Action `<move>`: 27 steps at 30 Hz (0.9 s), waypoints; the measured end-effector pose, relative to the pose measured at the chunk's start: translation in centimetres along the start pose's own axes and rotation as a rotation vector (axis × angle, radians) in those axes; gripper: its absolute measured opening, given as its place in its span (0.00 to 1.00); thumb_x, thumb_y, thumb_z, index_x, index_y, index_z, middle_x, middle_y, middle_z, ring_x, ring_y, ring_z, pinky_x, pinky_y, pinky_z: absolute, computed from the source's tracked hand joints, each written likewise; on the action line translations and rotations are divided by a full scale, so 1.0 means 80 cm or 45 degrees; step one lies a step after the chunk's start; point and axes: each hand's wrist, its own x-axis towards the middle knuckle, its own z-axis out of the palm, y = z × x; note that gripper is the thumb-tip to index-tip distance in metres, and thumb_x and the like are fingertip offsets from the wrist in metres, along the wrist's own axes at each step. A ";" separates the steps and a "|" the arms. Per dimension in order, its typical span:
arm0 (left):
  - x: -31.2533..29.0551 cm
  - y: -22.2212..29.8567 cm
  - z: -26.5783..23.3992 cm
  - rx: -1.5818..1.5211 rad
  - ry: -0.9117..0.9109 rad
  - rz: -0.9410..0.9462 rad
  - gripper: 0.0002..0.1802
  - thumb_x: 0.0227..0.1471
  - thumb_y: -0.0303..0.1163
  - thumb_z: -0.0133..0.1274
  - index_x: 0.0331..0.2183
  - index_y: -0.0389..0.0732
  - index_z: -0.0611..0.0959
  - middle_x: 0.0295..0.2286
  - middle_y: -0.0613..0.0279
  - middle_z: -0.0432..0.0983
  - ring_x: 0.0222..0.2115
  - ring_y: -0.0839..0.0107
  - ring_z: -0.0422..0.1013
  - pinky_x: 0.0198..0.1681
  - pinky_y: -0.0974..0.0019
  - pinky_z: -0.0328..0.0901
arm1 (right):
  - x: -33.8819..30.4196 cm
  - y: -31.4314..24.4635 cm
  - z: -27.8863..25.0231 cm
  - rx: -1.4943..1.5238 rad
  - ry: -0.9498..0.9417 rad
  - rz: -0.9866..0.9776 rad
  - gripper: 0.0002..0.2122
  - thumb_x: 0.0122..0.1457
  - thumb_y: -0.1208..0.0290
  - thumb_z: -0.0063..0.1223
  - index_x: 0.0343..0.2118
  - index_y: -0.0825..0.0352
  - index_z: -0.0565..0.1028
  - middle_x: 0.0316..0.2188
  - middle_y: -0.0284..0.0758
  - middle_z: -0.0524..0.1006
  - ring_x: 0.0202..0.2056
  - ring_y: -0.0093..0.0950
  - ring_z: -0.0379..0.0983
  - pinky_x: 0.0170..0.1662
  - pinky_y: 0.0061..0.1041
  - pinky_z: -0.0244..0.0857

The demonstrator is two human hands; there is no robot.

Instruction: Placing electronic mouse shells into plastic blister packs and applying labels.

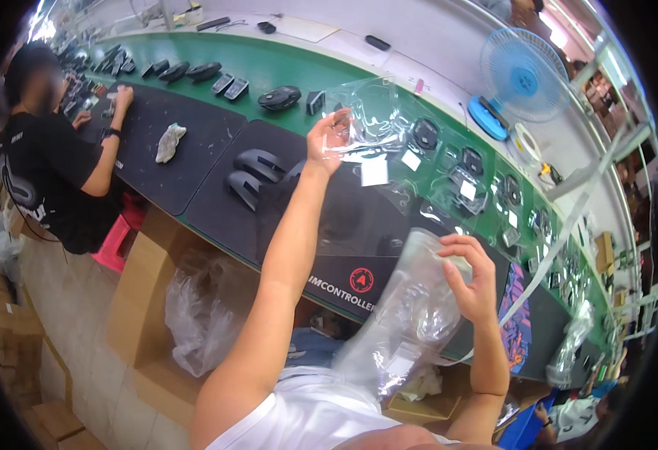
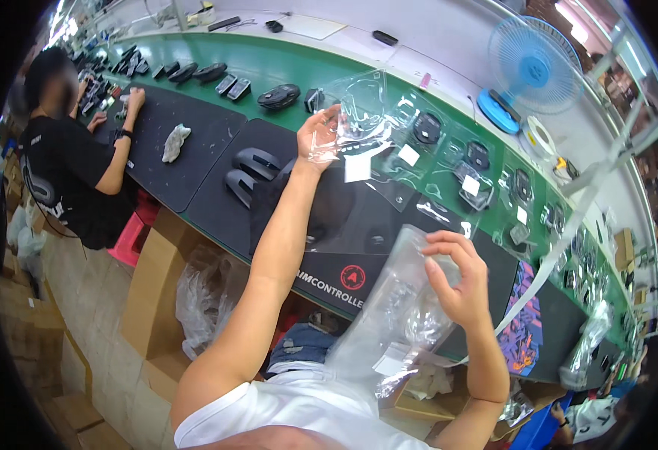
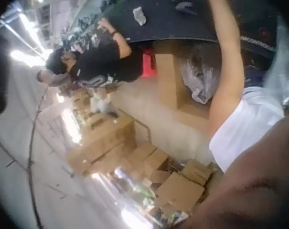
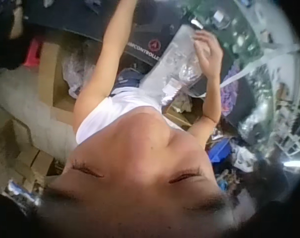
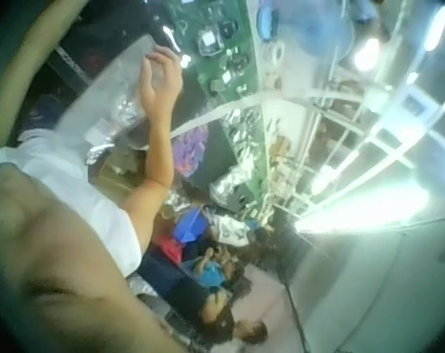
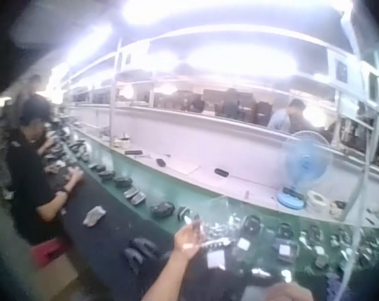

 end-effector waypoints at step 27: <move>0.010 -0.029 0.001 0.095 0.031 0.105 0.14 0.63 0.39 0.47 0.42 0.38 0.76 0.34 0.61 0.76 0.34 0.70 0.74 0.39 0.64 0.71 | 0.471 0.025 0.363 -1.092 -0.579 0.043 0.45 0.51 0.33 0.50 0.60 0.71 0.62 0.54 0.52 0.70 0.55 0.42 0.70 0.55 0.38 0.66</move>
